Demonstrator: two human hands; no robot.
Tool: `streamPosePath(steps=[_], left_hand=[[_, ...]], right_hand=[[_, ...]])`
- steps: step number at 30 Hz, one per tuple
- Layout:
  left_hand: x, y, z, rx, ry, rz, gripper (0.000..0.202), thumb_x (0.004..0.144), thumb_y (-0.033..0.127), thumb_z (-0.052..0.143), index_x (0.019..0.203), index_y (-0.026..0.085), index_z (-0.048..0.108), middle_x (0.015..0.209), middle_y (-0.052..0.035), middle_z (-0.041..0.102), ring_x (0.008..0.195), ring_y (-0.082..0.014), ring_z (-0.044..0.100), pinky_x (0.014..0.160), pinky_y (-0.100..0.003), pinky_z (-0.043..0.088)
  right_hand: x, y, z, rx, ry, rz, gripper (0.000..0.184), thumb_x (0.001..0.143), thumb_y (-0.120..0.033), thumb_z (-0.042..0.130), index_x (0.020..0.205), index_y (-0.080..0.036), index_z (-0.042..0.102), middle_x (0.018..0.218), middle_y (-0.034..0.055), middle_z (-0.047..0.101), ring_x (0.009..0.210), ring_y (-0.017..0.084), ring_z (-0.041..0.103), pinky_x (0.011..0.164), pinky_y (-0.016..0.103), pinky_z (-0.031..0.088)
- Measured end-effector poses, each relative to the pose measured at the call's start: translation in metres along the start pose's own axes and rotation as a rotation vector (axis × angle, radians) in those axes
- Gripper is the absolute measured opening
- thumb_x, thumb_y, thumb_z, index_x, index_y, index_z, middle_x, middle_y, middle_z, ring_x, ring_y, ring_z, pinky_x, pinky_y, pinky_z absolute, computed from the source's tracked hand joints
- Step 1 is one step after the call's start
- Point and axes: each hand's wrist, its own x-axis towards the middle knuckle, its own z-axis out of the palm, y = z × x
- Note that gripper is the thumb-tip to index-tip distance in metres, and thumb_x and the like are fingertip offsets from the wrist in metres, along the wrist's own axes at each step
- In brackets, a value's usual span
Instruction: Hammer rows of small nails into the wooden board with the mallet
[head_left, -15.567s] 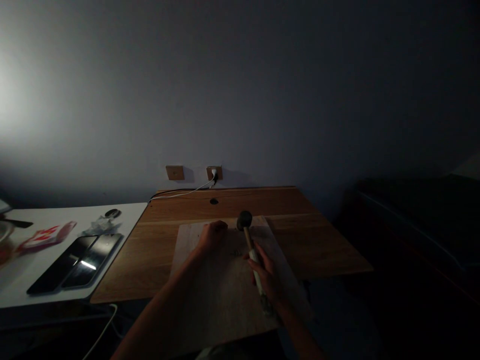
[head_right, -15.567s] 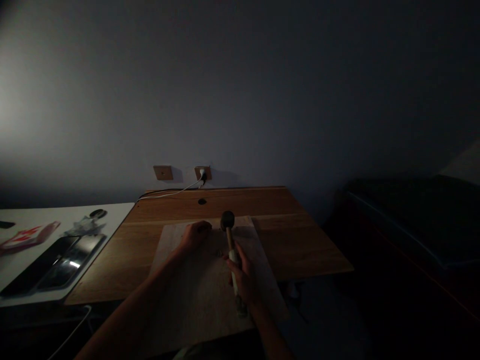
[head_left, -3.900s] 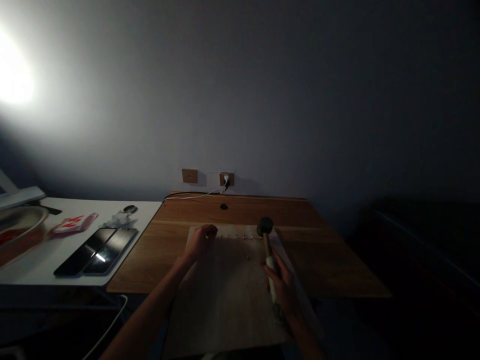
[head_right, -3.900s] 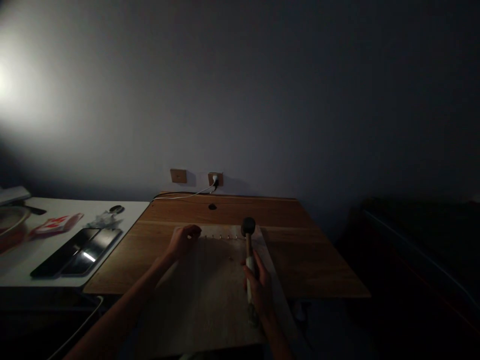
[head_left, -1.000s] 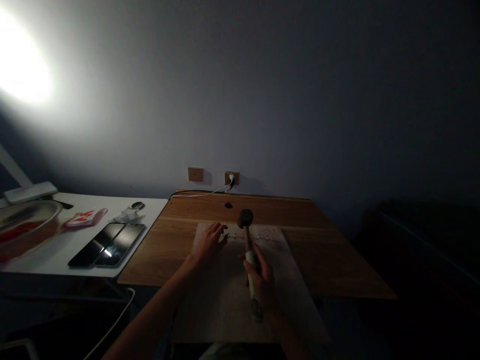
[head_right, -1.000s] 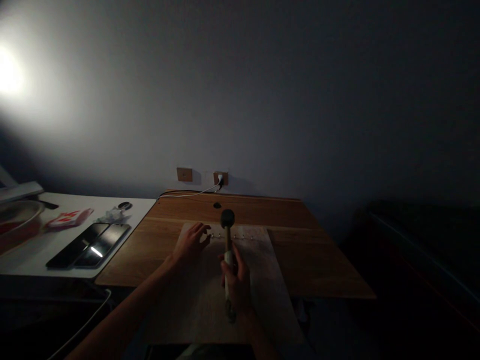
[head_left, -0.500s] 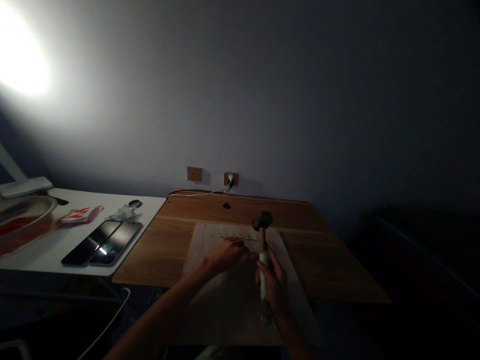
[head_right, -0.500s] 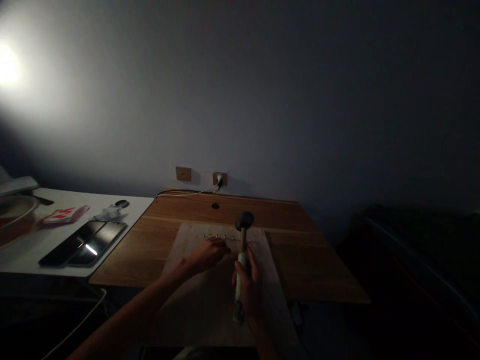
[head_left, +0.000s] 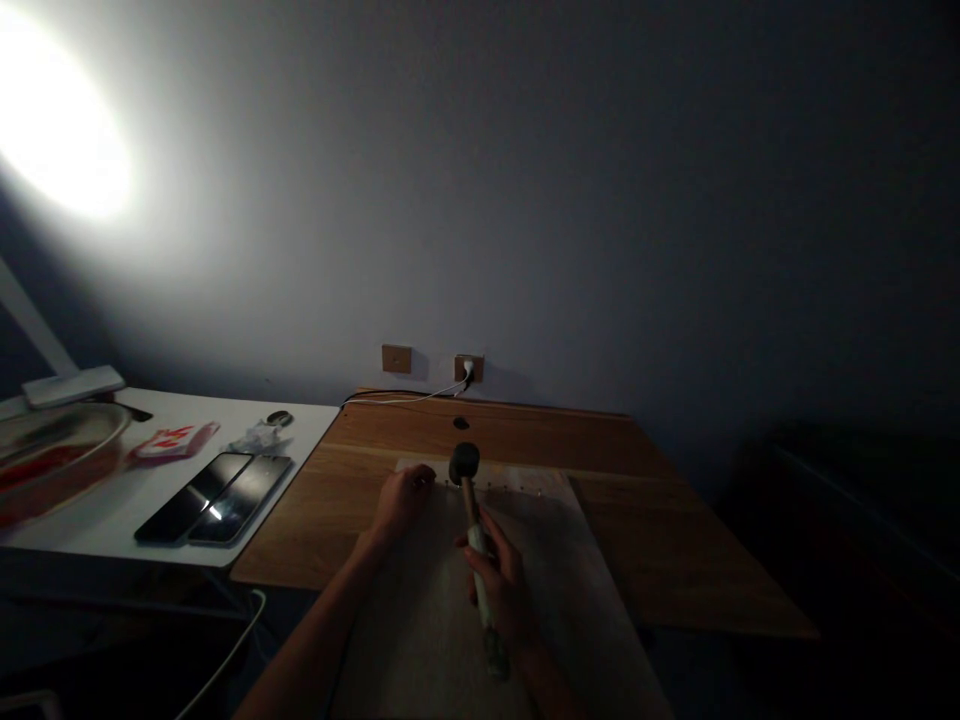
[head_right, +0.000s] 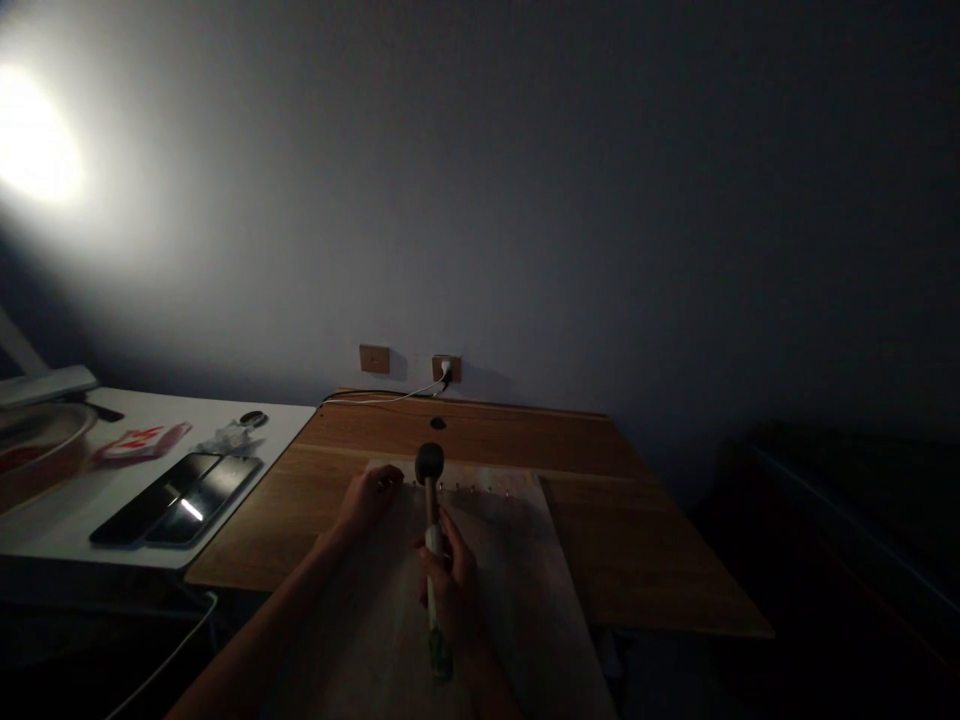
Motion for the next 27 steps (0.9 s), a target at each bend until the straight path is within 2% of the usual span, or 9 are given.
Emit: streamPosePath(steps=[4,7,10,14,21,27], left_hand=[[0.000,-0.002,0.001,0.010,0.013,0.022,0.024,0.082,0.008,0.057,0.091,0.019,0.076,0.087,-0.0037,0.077,0.080,-0.0185,0.072,0.072,-0.025,0.048],[-0.001,-0.001,0.000,-0.011,0.027,0.054,0.022,0.078,0.007,0.059,0.088,0.019,0.075,0.084,-0.0036,0.075,0.078,-0.0185,0.070,0.069,-0.025,0.047],[-0.002,-0.001,0.000,-0.122,0.059,0.049,0.028,0.079,0.009,0.060,0.101,0.020,0.073,0.084,-0.0026,0.076,0.078,-0.0184,0.071,0.069,-0.024,0.049],[-0.003,-0.005,0.001,-0.209,0.091,0.009,0.047,0.078,0.010,0.061,0.124,0.021,0.064,0.086,-0.0019,0.077,0.077,-0.0187,0.072,0.069,-0.025,0.051],[-0.001,-0.011,0.003,-0.145,0.112,-0.024,0.043,0.080,0.017,0.065,0.123,0.018,0.064,0.093,-0.0061,0.078,0.080,-0.0215,0.074,0.066,-0.026,0.050],[-0.001,-0.005,-0.001,-0.157,0.093,0.004,0.047,0.078,0.013,0.065,0.124,0.020,0.064,0.086,-0.0025,0.077,0.077,-0.0195,0.074,0.068,-0.025,0.052]], right_hand=[[0.012,0.012,0.014,0.029,-0.019,0.001,0.074,0.080,-0.039,0.069,0.148,-0.015,0.051,0.096,0.0049,0.073,0.040,0.006,0.047,0.037,0.022,0.038],[0.015,0.020,0.018,0.018,-0.046,0.004,0.074,0.080,-0.038,0.070,0.148,-0.016,0.051,0.096,0.0050,0.073,0.040,0.005,0.046,0.037,0.022,0.037],[0.013,0.020,0.015,-0.008,-0.084,-0.013,0.071,0.082,-0.036,0.067,0.148,-0.016,0.052,0.098,0.0055,0.072,0.040,0.005,0.046,0.038,0.022,0.037],[0.010,0.013,0.013,-0.067,-0.140,-0.013,0.068,0.082,-0.034,0.065,0.147,-0.018,0.055,0.097,0.0045,0.071,0.041,0.005,0.048,0.039,0.022,0.038],[0.009,0.012,0.015,-0.102,-0.166,-0.039,0.060,0.080,-0.028,0.064,0.140,-0.023,0.063,0.088,0.0003,0.068,0.044,0.006,0.046,0.039,0.021,0.038],[0.009,0.014,0.013,-0.081,-0.171,-0.026,0.066,0.080,-0.029,0.063,0.146,-0.022,0.057,0.093,0.0015,0.070,0.042,0.006,0.047,0.039,0.021,0.038]])
